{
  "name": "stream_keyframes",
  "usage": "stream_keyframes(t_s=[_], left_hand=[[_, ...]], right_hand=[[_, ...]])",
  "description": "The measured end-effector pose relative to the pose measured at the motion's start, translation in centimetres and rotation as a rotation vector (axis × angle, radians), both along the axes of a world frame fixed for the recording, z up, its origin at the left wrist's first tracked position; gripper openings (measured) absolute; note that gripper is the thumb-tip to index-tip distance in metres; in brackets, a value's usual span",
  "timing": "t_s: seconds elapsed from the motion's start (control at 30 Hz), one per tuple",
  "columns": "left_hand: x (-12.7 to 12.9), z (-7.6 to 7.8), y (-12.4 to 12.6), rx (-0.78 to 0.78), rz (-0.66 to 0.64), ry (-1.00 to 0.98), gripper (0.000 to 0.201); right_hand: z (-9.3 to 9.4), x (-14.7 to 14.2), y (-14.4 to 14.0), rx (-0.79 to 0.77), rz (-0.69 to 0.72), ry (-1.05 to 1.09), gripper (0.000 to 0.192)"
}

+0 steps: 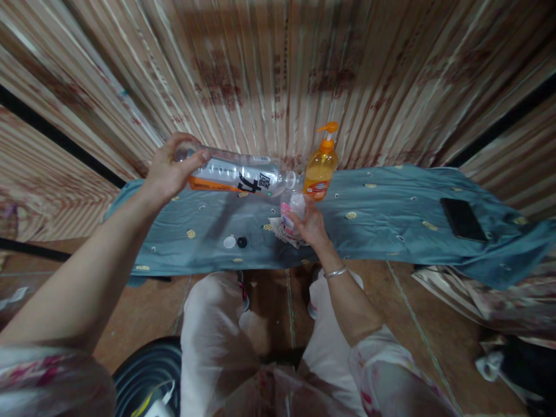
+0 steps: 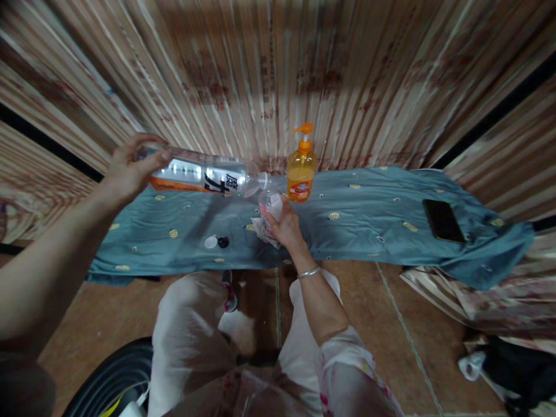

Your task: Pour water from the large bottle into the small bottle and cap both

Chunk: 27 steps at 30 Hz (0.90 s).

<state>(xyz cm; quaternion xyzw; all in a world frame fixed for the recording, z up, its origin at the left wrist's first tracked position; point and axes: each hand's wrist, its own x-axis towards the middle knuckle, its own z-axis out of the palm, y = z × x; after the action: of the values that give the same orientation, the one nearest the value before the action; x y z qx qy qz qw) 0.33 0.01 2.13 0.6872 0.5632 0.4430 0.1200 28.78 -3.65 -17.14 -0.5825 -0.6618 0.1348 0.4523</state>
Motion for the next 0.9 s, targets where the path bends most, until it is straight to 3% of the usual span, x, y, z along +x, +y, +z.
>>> stream_keyframes(t_s=[0.43,0.9], left_hand=[[-0.42,-0.2,0.37,-0.01,-0.026,-0.006,0.071],[-0.26,-0.04,0.32,-0.003,-0.039,-0.019,0.075]], right_hand=[[-0.16,0.04,0.05,0.005,0.003,-0.017,0.067],[-0.2,0.05,0.08,0.021,0.003,-0.006,0.067]])
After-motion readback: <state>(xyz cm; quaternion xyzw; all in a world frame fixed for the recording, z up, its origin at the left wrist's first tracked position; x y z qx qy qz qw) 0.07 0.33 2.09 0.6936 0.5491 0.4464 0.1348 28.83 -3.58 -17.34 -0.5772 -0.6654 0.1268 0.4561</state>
